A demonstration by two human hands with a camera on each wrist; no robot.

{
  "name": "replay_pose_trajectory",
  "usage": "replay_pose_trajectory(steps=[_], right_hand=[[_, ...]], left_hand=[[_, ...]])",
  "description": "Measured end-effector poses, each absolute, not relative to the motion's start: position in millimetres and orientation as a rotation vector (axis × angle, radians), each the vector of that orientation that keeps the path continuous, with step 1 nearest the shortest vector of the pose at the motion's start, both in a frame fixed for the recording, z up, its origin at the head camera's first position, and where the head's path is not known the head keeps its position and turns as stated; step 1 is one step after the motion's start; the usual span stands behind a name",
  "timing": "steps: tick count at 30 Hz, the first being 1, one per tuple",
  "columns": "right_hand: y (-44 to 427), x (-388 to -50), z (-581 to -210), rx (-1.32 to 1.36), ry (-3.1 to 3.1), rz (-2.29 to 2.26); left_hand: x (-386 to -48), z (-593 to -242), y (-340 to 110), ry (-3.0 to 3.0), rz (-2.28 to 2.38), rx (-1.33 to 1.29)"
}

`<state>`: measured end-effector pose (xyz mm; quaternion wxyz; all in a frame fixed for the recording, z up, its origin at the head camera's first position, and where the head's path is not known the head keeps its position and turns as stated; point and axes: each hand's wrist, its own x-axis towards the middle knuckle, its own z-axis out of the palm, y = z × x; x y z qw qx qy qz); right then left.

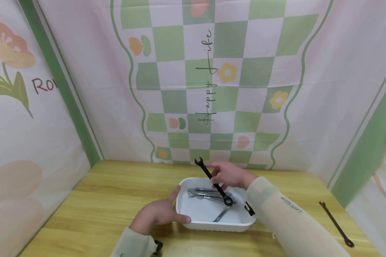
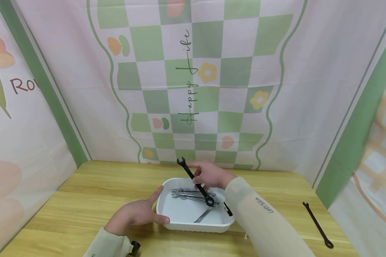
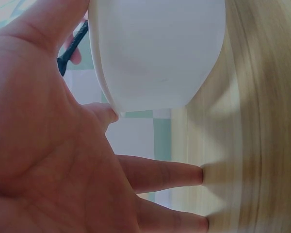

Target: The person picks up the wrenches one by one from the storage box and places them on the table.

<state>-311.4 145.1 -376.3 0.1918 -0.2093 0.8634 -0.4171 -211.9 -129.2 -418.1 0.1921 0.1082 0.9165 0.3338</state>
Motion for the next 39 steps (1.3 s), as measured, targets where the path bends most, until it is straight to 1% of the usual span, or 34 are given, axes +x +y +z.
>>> replay_pose_trajectory(steps=[4,18,22,28,39], right_hand=[[147,-314,-374,-0.529,2.366,-1.323],[163,-319,-362,-0.425,2.301,-1.577],[170,-319,-359,-0.382,2.257,-1.657],[195,-319,-350,-0.334,2.188,-1.753],[257,-319,-334,-0.264,2.248,-1.716]], left_hand=[[-211,-417,-129,2.569,0.943,0.294],[-212,-415,-128,2.518,1.012,0.235],[-211,-416,-128,2.528,1.005,0.26],[-210,-417,-129,2.558,0.978,0.302],[-210,-417,-129,2.576,0.968,0.306]])
